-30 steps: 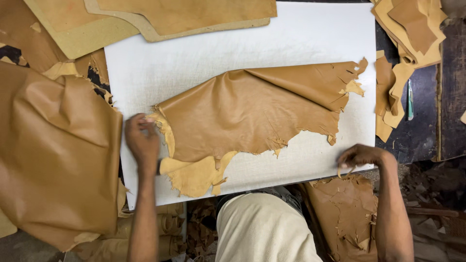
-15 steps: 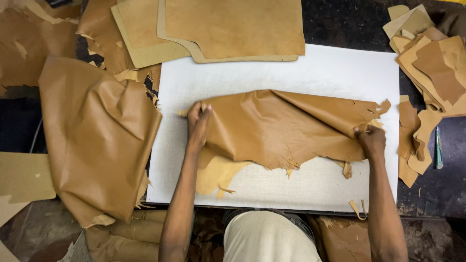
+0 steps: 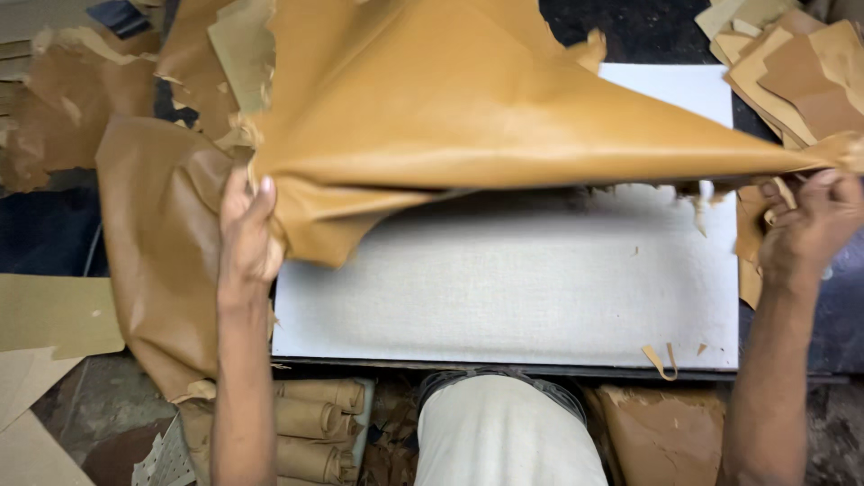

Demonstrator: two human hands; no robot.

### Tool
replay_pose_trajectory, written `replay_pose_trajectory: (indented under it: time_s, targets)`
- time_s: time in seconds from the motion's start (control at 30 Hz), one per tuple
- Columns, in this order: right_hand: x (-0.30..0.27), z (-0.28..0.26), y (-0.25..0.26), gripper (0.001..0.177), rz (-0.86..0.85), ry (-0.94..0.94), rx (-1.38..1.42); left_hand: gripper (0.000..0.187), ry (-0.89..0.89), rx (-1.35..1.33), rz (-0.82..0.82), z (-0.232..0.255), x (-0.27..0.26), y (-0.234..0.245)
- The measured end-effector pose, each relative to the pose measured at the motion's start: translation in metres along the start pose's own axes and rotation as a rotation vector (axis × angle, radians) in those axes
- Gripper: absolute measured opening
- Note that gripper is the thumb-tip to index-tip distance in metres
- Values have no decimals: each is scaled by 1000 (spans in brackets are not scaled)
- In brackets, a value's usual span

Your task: The person lays a large tan leather hide on a white worktable, places a cardboard template on top, and uses a utility knife to cut the leather along the template edges. The person removes the template and sets the cut leather piece aside, repeating the process with additional templates and leather sections.

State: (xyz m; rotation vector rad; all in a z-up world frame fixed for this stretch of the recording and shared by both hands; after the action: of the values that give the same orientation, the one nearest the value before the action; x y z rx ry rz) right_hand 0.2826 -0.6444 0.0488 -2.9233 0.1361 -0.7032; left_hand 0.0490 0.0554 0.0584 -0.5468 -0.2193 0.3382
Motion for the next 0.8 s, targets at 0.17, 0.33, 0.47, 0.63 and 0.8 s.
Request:
replay_pose_trajectory:
  time_s: [0.17,0.33,0.47,0.63,0.8]
  targets:
    - [-70,41,19,24,65,-93,-110,27,509,151,220,-130,-91,86]
    - [-151,113,51,27,241,-469,18,30,649,183,289,-196,-165,142]
    - [-223,132,89,25,285,-685,-179,34,739,280,237,-207,-214,155]
    - [-264,143,127,22,246,-785,-364,36,765,397,274,-210,-228,176]
    - [-201,154,95,32,156,-695,-402,27,602,296,417,-207,-151,205]
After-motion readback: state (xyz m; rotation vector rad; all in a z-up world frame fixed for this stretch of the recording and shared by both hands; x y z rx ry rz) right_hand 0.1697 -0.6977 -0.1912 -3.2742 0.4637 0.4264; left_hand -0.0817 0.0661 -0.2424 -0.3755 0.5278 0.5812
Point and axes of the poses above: each hand's wrist, its own x-axis towards the middle knuckle, its own y-axis out of the back of the hand, z = x × y, the point moved 10 cm from there along x, towards the middle knuckle, and after that the axes turned 2 degrees about -x, right-handed, at the moved point
